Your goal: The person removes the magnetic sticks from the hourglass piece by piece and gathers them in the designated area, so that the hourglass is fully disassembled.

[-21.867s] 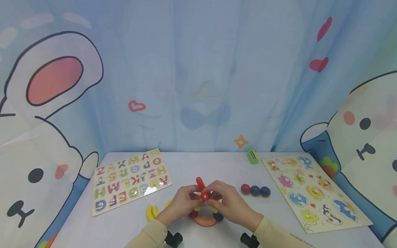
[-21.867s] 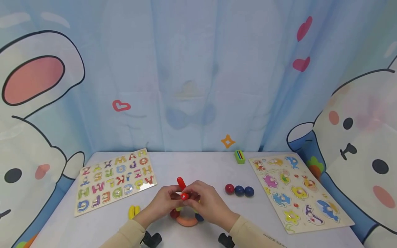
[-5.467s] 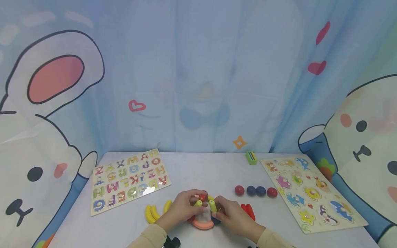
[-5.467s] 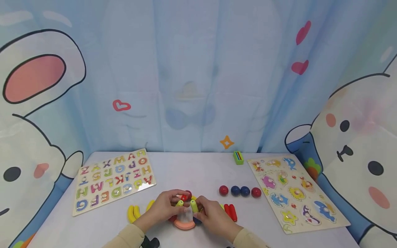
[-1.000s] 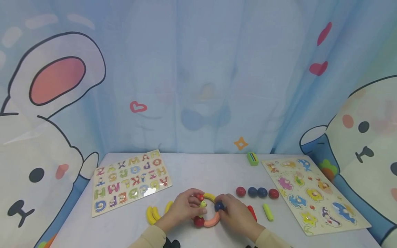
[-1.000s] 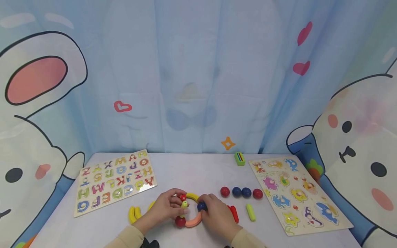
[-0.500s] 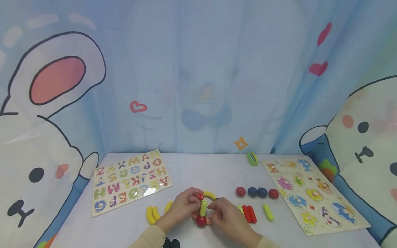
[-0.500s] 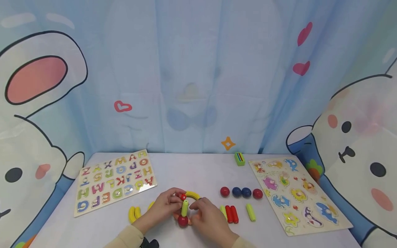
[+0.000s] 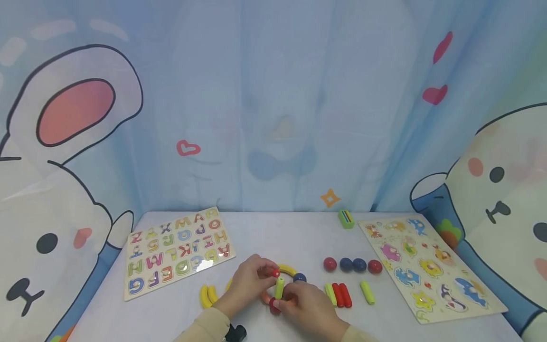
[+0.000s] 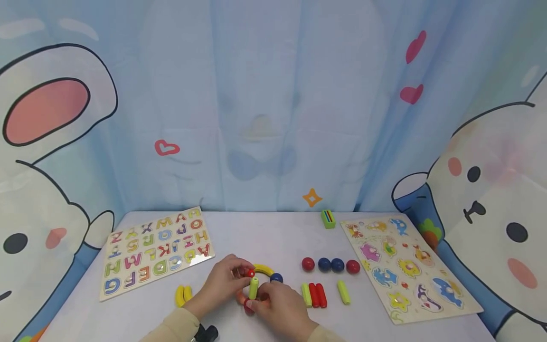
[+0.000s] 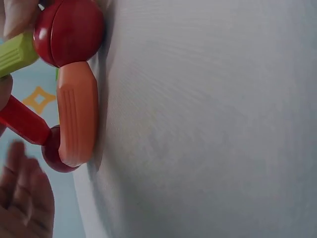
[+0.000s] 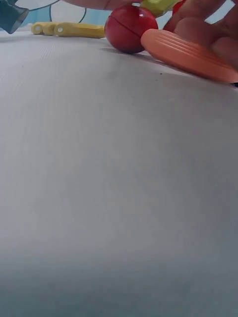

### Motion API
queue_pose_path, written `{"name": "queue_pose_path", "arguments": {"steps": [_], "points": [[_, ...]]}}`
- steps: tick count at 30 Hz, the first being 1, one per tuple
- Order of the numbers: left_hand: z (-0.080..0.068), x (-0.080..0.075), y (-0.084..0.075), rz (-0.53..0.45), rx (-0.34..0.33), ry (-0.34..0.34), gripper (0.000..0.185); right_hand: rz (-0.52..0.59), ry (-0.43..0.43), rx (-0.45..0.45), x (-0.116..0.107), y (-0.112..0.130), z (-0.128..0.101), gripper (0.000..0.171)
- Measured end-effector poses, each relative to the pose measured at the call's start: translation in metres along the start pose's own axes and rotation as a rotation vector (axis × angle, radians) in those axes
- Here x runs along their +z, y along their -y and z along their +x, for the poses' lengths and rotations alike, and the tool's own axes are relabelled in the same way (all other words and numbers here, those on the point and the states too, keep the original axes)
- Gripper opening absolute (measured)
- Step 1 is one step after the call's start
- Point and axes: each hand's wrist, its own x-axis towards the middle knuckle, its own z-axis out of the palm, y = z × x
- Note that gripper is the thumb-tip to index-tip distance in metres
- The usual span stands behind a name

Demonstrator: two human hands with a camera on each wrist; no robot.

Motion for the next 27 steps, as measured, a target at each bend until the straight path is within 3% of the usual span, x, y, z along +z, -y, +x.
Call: {"name": "queue_pose_path", "arguments": {"steps": [3, 8, 15, 19, 27], "points": [[0.001, 0.000, 0.001, 0.018, 0.032, -0.016, 0.023, -0.001, -0.025, 0.010, 0.002, 0.000, 0.003, 0.037], [0.001, -0.002, 0.003, -0.005, -0.013, 0.063, 0.023, 0.038, -0.011, 0.011, 0.000, 0.001, 0.004, 0.029], [-0.002, -0.005, 0.005, 0.091, -0.023, 0.066, 0.023, 0.058, 0.032, 0.048, -0.013, -0.003, -0.002, 0.021], [-0.005, -0.006, 0.005, 0.137, -0.041, 0.080, 0.023, 0.045, 0.018, 0.044, -0.021, -0.009, -0.006, 0.017], [-0.009, -0.007, 0.005, 0.231, -0.014, 0.117, 0.024, 0.065, -0.021, 0.016, -0.025, -0.017, -0.009, 0.019]]}}
